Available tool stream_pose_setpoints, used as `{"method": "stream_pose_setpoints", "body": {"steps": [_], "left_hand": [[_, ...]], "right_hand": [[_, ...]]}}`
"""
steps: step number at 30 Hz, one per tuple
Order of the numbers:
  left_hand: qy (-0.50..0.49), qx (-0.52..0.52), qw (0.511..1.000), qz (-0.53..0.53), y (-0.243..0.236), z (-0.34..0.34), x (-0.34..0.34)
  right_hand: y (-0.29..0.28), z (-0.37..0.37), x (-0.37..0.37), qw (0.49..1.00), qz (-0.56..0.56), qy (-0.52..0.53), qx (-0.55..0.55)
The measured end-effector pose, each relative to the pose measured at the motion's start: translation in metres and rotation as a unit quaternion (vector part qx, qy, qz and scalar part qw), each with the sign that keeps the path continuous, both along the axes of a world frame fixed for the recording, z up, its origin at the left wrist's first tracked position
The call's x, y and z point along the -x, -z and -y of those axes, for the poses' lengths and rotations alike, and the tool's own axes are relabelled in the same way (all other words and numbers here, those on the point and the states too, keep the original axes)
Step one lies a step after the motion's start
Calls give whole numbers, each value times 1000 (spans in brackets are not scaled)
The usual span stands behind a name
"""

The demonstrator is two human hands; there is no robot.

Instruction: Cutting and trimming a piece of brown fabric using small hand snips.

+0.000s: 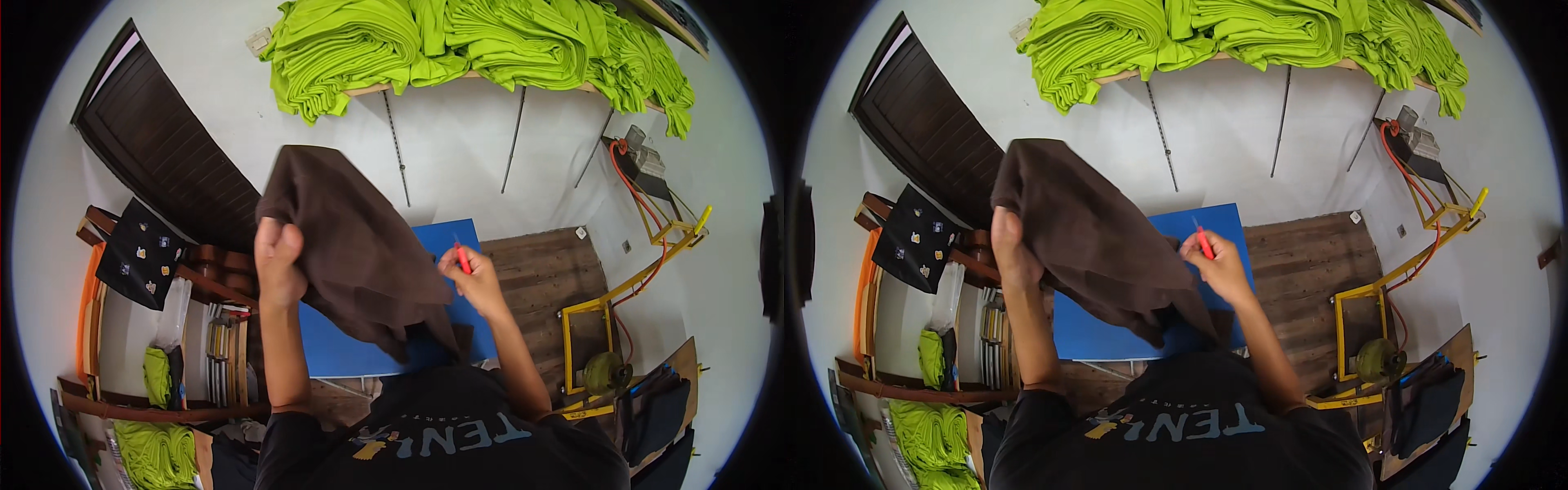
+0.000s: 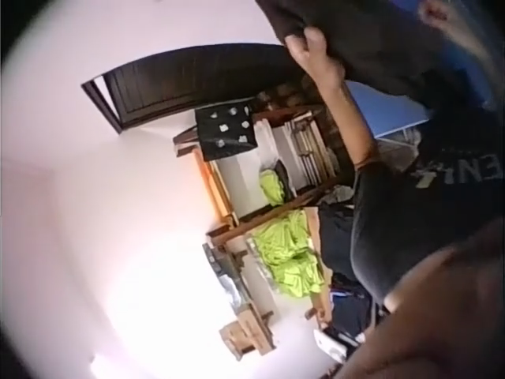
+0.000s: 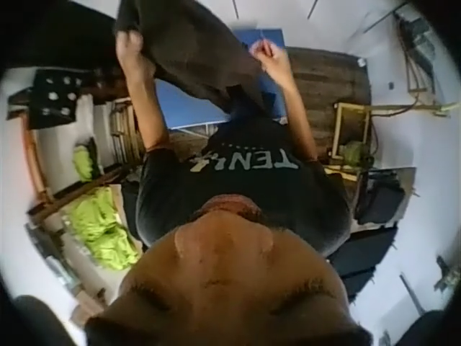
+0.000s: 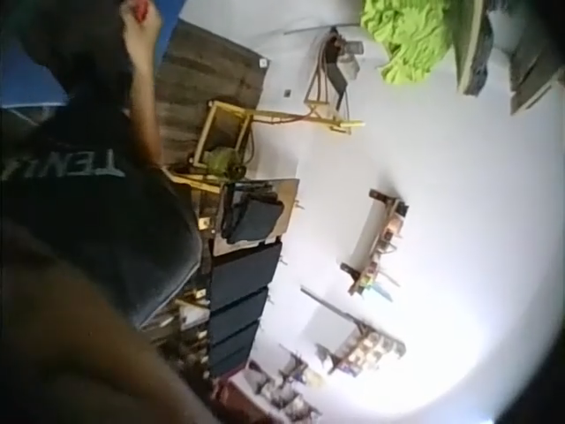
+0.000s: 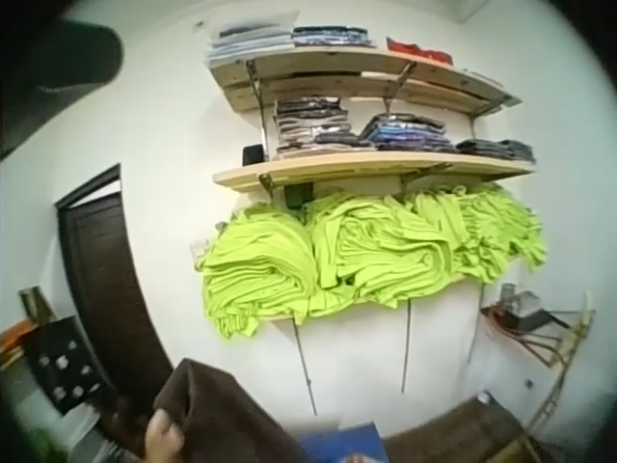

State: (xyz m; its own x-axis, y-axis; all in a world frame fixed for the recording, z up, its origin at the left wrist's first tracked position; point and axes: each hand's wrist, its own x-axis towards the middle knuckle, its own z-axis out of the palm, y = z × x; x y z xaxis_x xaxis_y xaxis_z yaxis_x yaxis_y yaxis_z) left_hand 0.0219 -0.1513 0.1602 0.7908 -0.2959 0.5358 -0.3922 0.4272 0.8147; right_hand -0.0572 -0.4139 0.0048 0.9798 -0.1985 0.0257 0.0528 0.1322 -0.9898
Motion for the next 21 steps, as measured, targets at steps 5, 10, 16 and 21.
{"method": "stream_pose_setpoints", "body": {"steps": [5,10,16,21], "left_hand": [[-57,43,997,-38,14,-6,-5],[-36,60,997,-33,30,-5,-12],[-125,56,986,-93,40,-31,-13],[-318,-199,872,-316,88,-71,12]], "right_hand": [[-12,18,4,998,-9,-54,-24],[5,-27,-2,997,3,-82,-5],[-15,6,-8,987,-48,23,-152],[-60,33,-2,985,76,68,-141]]}}
